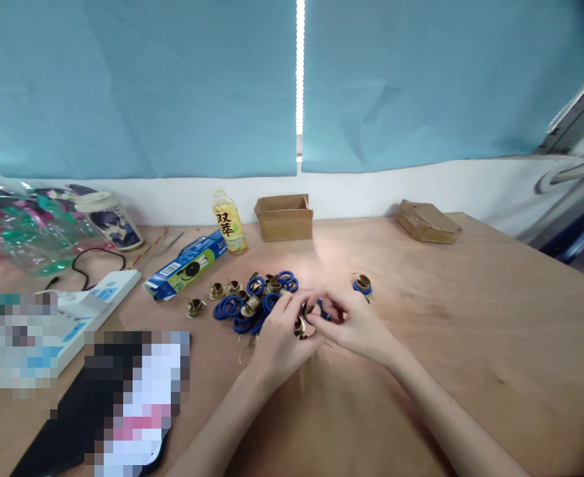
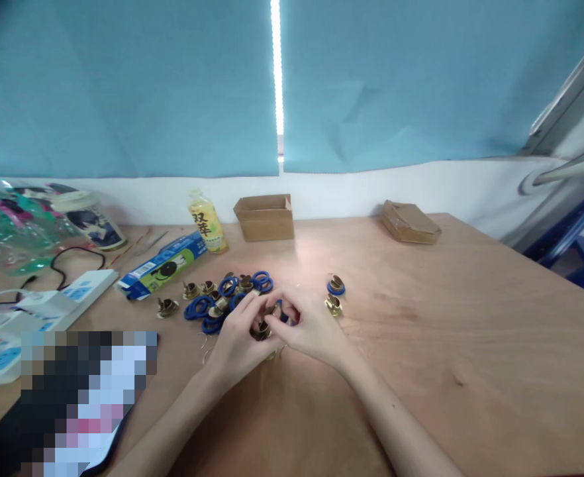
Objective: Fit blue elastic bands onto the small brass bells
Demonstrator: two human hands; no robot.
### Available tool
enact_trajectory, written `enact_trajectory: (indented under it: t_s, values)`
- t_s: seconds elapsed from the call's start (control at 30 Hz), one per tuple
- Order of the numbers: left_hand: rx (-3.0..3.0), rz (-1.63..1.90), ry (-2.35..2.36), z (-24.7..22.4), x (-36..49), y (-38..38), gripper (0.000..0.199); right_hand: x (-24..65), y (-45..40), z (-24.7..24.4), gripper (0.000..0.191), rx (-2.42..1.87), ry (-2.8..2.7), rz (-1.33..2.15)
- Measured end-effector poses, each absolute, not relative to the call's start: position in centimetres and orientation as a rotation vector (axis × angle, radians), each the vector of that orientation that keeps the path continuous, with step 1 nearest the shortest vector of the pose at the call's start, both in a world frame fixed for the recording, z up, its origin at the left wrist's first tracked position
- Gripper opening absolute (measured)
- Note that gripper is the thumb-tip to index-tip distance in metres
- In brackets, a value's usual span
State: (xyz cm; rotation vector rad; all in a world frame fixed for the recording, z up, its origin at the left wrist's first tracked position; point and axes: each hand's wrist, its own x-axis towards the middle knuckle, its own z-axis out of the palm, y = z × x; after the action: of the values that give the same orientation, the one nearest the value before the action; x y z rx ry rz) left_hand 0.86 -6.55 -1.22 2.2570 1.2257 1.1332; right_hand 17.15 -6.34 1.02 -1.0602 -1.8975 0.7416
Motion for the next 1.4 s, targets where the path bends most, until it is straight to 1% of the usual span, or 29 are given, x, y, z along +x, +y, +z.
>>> enact_trajectory:
  t_s: [0.07,0.13,0.23,0.33,0.4,0.47,0.57,0.67,0.77,0.97,1.27,1.4]
  values:
    - [2.265,1.085,1.207,-1.3,0.8,-6.6,0.044,17.5,-6.3,1.0,0.007,-1.092,-1.954,0.695]
    - [2.274,1.030,1.179,-1.3,0.9,-6.6,0.046,17.8,-6.1,0.9,0.010,-1.130,-1.989,0.674]
    - [2.288,1.014,1.153,-1.2,0.9,-6.7,0.045,18.4,-5.4,0.9,0.012,-1.157,-2.002,0.594]
    - [2.267,1.033,1.160,-0.9,0.7,-6.6,0.042,19.7,-4.6,1.3,0.016,-1.258,-1.898,0.455]
    - [2.243,1.043,1.182,-0.8,0.5,-6.4,0.038,21.0,-4.1,1.7,0.020,-1.411,-1.751,0.339]
    - [2.249,1.065,1.205,-0.9,0.4,-6.2,0.030,22.6,-3.6,1.8,0.020,-1.588,-1.612,0.195]
    - [2.320,1.083,1.252,-1.2,0.2,-6.0,0.019,24.8,-3.1,1.6,0.015,-1.893,-1.546,0.031]
    - [2.401,1.067,1.322,-1.6,0.2,-5.9,0.014,26.1,-2.8,1.1,0.009,-2.187,-1.604,-0.054]
    - [2.448,1.042,1.346,-2.0,0.2,-5.9,0.013,26.5,-2.6,0.6,0.012,-2.324,-1.658,-0.032]
    - [2.479,0.990,1.342,-2.2,0.3,-5.8,0.013,26.5,-2.4,0.1,0.013,-2.287,-1.698,0.067]
    - [2.472,0.984,1.396,-2.2,0.3,-5.9,0.013,26.1,-2.7,0.7,0.022,-2.433,-1.610,0.020]
    - [2.446,1.009,1.442,-2.2,0.4,-5.8,0.012,26.0,-2.8,0.7,0.018,-2.456,-1.591,0.045]
